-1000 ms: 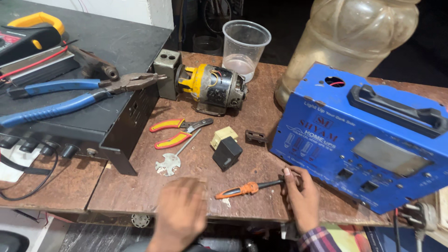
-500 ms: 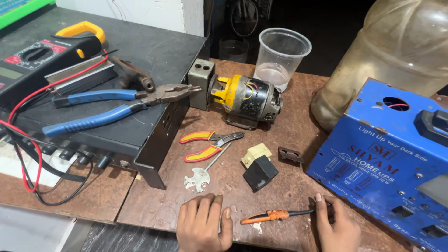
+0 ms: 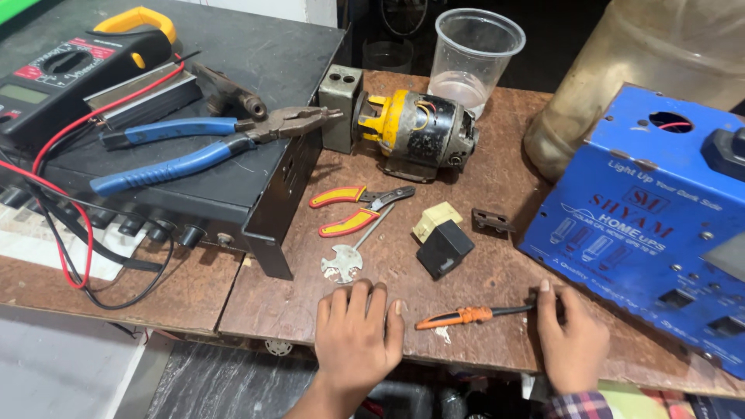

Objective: The person connects a power cord to a blue UPS unit and repeatedly toggles a switch on a nearby power board to turn a light bulb on and off. They then open a drawer, retrieve a plug adapter, and handle a socket component on the workbench.

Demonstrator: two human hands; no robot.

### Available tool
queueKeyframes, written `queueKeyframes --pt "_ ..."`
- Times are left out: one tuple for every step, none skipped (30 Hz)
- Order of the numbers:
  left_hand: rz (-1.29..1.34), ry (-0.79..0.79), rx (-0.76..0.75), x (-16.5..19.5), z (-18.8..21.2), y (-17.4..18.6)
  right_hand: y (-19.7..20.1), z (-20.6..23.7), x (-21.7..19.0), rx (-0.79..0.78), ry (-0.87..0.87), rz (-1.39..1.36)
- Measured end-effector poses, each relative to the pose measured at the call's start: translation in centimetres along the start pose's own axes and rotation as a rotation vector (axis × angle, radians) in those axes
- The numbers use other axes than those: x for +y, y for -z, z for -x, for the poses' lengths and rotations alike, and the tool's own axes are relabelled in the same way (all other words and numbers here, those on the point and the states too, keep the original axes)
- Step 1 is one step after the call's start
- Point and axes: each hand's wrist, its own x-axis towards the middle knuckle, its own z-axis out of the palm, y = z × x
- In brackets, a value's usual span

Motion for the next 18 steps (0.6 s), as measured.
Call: queueKeyframes --pt "-0.009 -0.004 -0.016 0.0 -0.1 0.0 0.0 -0.1 -0.2 0.002 -0.007 -0.007" --pt "-0.02 -0.009 -0.032 0.0 -0.1 0.0 0.0 -0.1 -0.3 0.005 -0.015 -0.016" --pt "-0.021 -0.013 -0.027 0.0 -0.1 0.1 0.0 -0.2 -0.4 -0.002 -0.016 -0.019" --pt "-0.022 -0.018 -0.02 0.0 -0.2 0.0 -0.1 -0.4 -0.5 -0.006 -0.017 -0.022" --pt "-0.021 -0.025 -0.013 0.0 -0.3 0.0 -0.1 -0.6 -0.6 -0.009 -0.019 -0.024" --pt "-0.021 -0.027 -0.01 -0.1 -0.4 -0.1 -0.1 -0.9 -0.6 -0.015 -0.01 -0.051" --pt "-0.019 -0.025 -0.01 -0.1 -0.5 -0.1 0.0 -1.1 -0.5 -0.024 0.001 -0.073" --pt "-0.018 -0.023 -0.007 -0.1 -0.5 -0.2 0.0 -1.3 -0.3 -0.031 0.013 -0.096" --pt "-0.011 -0.024 -0.01 -0.2 -0.6 -0.3 0.1 -1.5 -0.2 -0.042 -0.001 -0.148" --pt "-0.005 -0.024 -0.015 -0.3 -0.5 -0.5 0.1 -1.7 0.0 -0.056 -0.016 -0.201" --pt "-0.002 -0.023 -0.022 -0.4 -0.2 -0.5 0.1 -1.6 0.1 -0.072 -0.031 -0.255" --pt "0.032 -0.054 0.002 -0.4 0.5 -0.6 0.1 -1.4 0.1 -0.074 -0.059 -0.375" --pt "0.064 -0.084 0.024 -0.4 1.4 -0.7 0.1 -1.0 0.2 -0.078 -0.087 -0.495" --pt "0.096 -0.114 0.047 -0.5 2.4 -1.0 0.1 -0.6 0.2 -0.081 -0.116 -0.616" --pt "0.11 -0.231 -0.087 -0.4 4.0 -1.1 0.1 -0.1 0.1 -0.048 -0.07 -0.545" --pt "0.123 -0.349 -0.218 -0.2 6.0 -1.1 0.2 0.4 0.1 -0.012 -0.023 -0.473" --pt "0.125 -0.574 -0.364 0.4 8.1 -1.4 0.3 0.8 0.0 0.025 0.023 -0.4" --pt "0.123 -0.799 -0.511 0.8 9.8 -2.0 0.5 1.0 0.0 0.003 0.063 -0.394"
